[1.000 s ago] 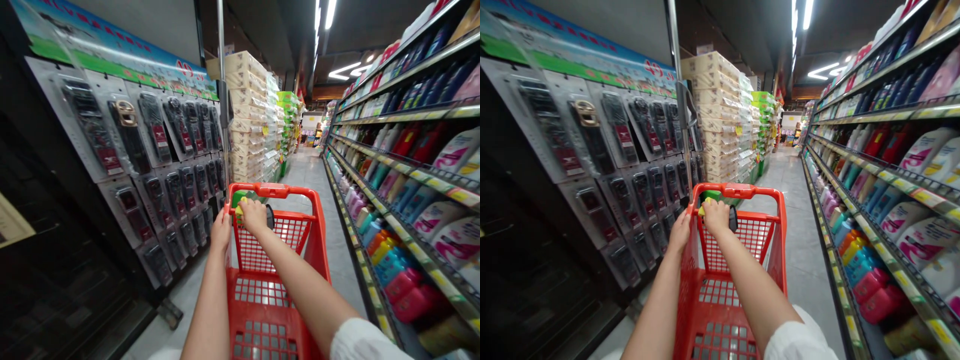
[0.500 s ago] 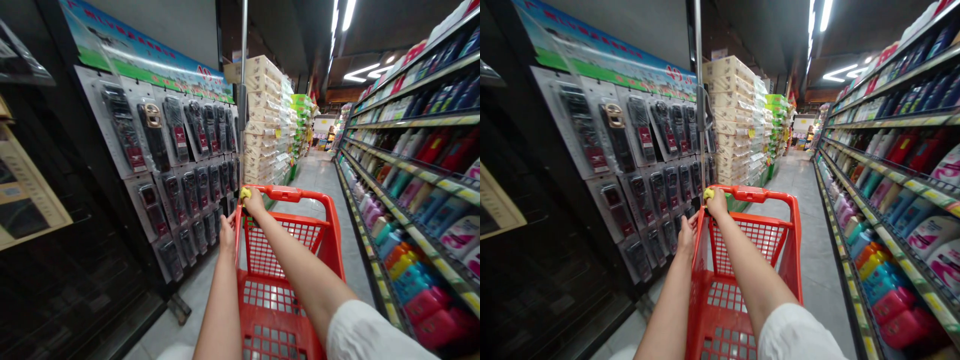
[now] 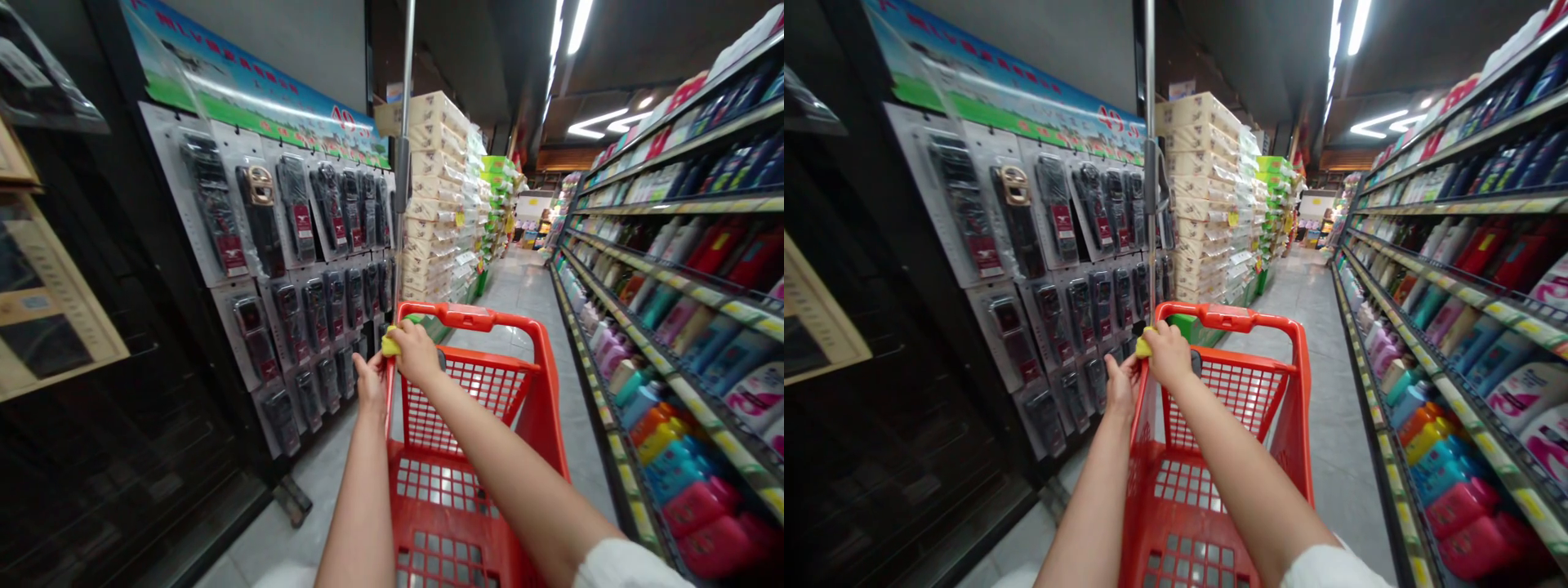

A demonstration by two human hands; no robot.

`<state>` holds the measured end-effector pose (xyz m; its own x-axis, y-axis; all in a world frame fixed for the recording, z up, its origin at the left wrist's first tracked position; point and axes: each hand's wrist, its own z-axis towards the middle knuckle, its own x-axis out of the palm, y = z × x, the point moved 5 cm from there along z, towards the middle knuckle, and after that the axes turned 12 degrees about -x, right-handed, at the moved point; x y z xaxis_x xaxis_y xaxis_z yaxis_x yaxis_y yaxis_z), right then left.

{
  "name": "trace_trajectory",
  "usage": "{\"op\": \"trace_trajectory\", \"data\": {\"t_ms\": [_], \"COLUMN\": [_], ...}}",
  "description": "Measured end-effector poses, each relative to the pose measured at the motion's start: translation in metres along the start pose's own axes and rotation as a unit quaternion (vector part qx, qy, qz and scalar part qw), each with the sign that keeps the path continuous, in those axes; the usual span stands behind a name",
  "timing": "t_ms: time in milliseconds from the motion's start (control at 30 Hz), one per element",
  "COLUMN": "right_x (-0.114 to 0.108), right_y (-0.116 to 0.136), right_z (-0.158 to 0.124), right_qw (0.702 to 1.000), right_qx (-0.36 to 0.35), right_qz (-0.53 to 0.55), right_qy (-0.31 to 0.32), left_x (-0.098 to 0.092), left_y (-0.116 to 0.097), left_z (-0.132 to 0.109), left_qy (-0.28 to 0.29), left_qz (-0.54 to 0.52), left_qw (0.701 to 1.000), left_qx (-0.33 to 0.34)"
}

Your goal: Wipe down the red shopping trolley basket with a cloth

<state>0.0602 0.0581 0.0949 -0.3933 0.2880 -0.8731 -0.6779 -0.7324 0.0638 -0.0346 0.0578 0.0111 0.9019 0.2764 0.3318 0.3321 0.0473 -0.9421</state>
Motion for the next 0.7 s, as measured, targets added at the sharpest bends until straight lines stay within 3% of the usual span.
{"op": "trace_trajectory", "data": {"t_ms": [133, 300, 400, 500, 567, 633, 700], "right_x": [0.002, 0.020, 0.009, -0.026, -0.047, -0.052, -0.043], "right_y": [-0.002, 0.019, 0.011, -0.026, -0.056, -0.080, -0.094], "right_z": [-0.008, -0.055, -0.072, -0.076, -0.080, -0.086, -0.091], "right_qw": [0.999, 0.979, 0.970, 0.990, 0.998, 0.995, 0.986], "right_qx": [0.010, -0.060, -0.081, -0.034, 0.020, 0.076, 0.127], "right_qz": [0.046, 0.190, 0.229, 0.133, 0.026, -0.059, -0.108], "right_qy": [-0.017, -0.032, -0.007, -0.035, -0.059, -0.038, -0.002], "left_x": [0.002, 0.001, -0.001, 0.002, 0.008, 0.016, 0.020], "left_y": [0.004, 0.003, 0.003, 0.004, 0.002, -0.001, -0.002], "left_z": [0.000, -0.002, -0.001, -0.001, -0.002, -0.003, -0.004], "left_qy": [0.006, 0.051, 0.019, -0.034, -0.040, -0.011, 0.022], "left_qz": [-0.044, -0.086, -0.100, -0.092, -0.054, -0.010, 0.015], "left_qw": [0.998, 0.992, 0.991, 0.993, 0.997, 0.999, 0.998], "left_qx": [-0.047, -0.082, -0.088, -0.067, -0.024, 0.029, 0.063]}}
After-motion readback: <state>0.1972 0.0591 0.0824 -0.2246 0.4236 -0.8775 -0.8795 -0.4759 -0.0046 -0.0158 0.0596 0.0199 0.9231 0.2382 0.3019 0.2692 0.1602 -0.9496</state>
